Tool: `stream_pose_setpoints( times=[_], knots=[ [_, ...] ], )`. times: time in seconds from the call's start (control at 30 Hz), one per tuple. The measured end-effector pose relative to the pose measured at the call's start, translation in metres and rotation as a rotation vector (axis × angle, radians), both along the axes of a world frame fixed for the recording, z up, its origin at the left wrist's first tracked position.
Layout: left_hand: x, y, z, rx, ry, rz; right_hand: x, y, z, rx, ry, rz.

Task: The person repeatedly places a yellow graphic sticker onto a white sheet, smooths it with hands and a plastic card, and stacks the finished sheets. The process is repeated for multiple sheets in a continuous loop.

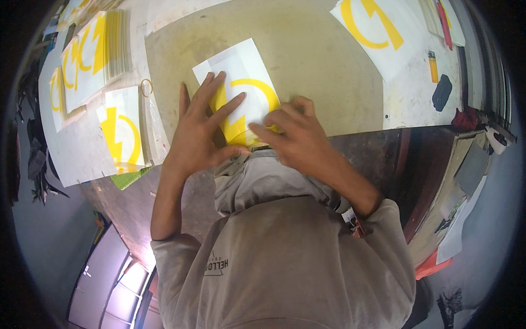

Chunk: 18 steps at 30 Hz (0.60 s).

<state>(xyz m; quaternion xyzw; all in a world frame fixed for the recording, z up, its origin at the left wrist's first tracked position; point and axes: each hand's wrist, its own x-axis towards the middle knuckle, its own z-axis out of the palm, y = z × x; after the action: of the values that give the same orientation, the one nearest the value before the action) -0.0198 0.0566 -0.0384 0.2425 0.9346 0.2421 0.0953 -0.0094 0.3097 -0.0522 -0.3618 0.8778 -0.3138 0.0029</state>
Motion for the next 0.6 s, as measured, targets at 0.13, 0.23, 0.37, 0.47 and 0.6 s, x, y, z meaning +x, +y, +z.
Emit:
stream_pose_setpoints(
  times=[0.13, 0.23, 0.37, 0.47, 0.6],
  knots=[
    [0.004, -0.001, -0.008, -0.014, -0.015, 0.003, 0.004, 0.043, 0.001, 0.056, 0.0, -0.304],
    [0.005, 0.006, -0.003, 0.02, 0.063, 0.022, 0.006, 0.09, -0.007, 0.131, 0.013, -0.575],
    [0.036, 0.032, -0.017, 0.158, 0.151, -0.014, -0.005, 0.1, -0.002, 0.403, 0.216, -0.593],
    [0.035, 0.024, -0.023, 0.476, 0.087, 0.166, -0.011, 0.101, -0.005, 0.351, 0.197, -0.67],
    [0.037, -0.026, 0.013, 1.052, 0.413, 0.849, -0.032, 0.119, -0.01, 0.307, 0.248, -0.725]
  ],
)
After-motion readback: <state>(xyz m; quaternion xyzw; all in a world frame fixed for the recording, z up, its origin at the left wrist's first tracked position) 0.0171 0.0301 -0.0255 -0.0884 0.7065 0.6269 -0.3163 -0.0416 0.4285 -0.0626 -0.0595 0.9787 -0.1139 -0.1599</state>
